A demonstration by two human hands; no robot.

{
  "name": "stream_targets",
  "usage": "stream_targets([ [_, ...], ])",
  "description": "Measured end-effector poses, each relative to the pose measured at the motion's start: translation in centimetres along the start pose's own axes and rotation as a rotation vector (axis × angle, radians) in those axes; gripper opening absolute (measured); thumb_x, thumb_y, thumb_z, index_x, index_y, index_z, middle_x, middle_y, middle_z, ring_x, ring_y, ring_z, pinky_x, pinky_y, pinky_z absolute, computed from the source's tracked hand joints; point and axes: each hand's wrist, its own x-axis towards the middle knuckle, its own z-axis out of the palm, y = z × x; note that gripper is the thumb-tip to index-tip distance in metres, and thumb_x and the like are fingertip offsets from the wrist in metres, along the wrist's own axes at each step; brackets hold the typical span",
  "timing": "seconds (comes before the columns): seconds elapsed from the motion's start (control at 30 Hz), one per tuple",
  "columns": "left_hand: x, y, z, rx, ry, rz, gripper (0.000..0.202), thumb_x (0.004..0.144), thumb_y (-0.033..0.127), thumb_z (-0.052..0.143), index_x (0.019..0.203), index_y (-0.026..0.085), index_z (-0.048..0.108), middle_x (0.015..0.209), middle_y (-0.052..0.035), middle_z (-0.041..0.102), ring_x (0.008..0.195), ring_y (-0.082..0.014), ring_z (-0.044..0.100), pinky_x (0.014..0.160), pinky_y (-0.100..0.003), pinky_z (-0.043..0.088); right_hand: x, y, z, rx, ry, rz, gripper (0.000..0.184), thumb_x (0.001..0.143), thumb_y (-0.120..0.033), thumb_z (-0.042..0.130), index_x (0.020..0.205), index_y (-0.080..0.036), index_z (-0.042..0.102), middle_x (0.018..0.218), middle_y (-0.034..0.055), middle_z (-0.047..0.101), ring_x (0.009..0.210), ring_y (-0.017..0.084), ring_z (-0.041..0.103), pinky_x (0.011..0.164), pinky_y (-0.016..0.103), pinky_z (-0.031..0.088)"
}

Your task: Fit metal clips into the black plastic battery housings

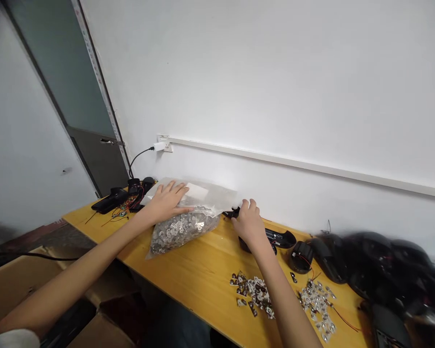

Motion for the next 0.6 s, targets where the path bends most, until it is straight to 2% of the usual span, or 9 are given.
stream_targets([
  [0.07,-1.4,-0.3,0.5,-0.025,0.084,0.137,0.078,0.097,0.074,0.057,0.152,0.019,0.059,0.166,-0.0207,0.05,0.156,-0.047,0.039,0.125,-0.069,0.028,-1.8,1.1,-0.7,0.031,0.047,-0.053,0.07,0.094,-0.041,0.062,0.152,-0.007,0.041,0.161,0.0306,0.038,0.147,0.046,0.046,0.118,0.056,0.043],
  [0.1,-2.5,-0.6,0.9,-0.042,0.148,0.253,0.068,0.099,0.07,0.057,0.147,0.021,0.062,0.158,-0.0182,0.059,0.151,-0.0415,0.047,0.125,-0.064,0.031,-2.7,1.7,-1.1,0.056,0.074,-0.074,0.07,0.095,-0.045,0.06,0.152,-0.008,0.042,0.16,0.0303,0.039,0.148,0.046,0.045,0.119,0.057,0.043],
  [0.17,-5.6,-1.0,2.1,-0.082,0.333,0.441,0.039,0.105,0.051,0.056,0.125,0.023,0.072,0.13,-0.0129,0.077,0.13,-0.0322,0.065,0.117,-0.053,0.043,-4.3,3.0,-2.2,0.112,0.148,-0.106,0.067,0.098,-0.051,0.055,0.15,-0.01,0.044,0.158,0.0284,0.044,0.149,0.044,0.044,0.119,0.058,0.043],
  [0.23,-9.1,-0.9,3.5,-0.113,0.522,0.494,0.02,0.102,0.034,0.058,0.108,0.021,0.073,0.105,-0.0102,0.08,0.105,-0.0269,0.072,0.101,-0.044,0.051,-5.4,4.4,-3.3,0.178,0.254,-0.108,0.063,0.1,-0.056,0.051,0.147,-0.013,0.047,0.153,0.0264,0.05,0.147,0.042,0.046,0.119,0.059,0.043],
  [0.3,-12.3,0.4,4.8,-0.152,0.572,0.516,0.016,0.097,0.024,0.06,0.108,0.023,0.071,0.098,-0.008,0.079,0.099,-0.0262,0.072,0.096,-0.043,0.053,-5.9,5.6,-4.2,0.255,0.376,-0.068,0.061,0.101,-0.059,0.05,0.142,-0.014,0.05,0.145,0.0248,0.056,0.142,0.041,0.051,0.117,0.059,0.044],
  [0.33,-13.6,1.6,5.3,-0.188,0.549,0.594,0.018,0.094,0.024,0.061,0.109,0.024,0.072,0.095,-0.0072,0.079,0.096,-0.0265,0.072,0.095,-0.044,0.055,-5.9,6.2,-4.5,0.296,0.435,-0.044,0.06,0.101,-0.06,0.051,0.14,-0.015,0.052,0.142,0.0243,0.058,0.138,0.04,0.054,0.115,0.059,0.046],
  [0.43,-15.0,6.7,6.5,-0.356,0.31,0.697,0.029,0.09,0.028,0.065,0.118,0.027,0.07,0.103,-0.0075,0.08,0.1,-0.028,0.073,0.095,-0.046,0.059,-5.6,7.6,-4.9,0.386,0.585,-0.014,0.055,0.101,-0.057,0.052,0.137,-0.016,0.052,0.137,0.0232,0.06,0.13,0.037,0.059,0.109,0.058,0.05],
  [0.5,-13.8,10.5,7.1,-0.46,0.21,0.678,0.035,0.09,0.03,0.065,0.125,0.028,0.068,0.119,-0.009,0.079,0.115,-0.0309,0.071,0.104,-0.048,0.058,-5.3,8.6,-4.7,0.382,0.653,-0.031,0.049,0.102,-0.052,0.05,0.136,-0.017,0.052,0.134,0.0218,0.061,0.129,0.035,0.059,0.108,0.058,0.05],
  [0.6,-9.0,15.7,8.3,-0.573,0.167,0.559,0.048,0.098,0.036,0.061,0.144,0.025,0.059,0.144,-0.0134,0.069,0.137,-0.0331,0.062,0.116,-0.052,0.053,-5.5,10.5,-3.9,0.31,0.621,-0.098,0.039,0.105,-0.045,0.047,0.133,-0.019,0.054,0.136,0.0199,0.061,0.133,0.032,0.056,0.114,0.054,0.046],
])
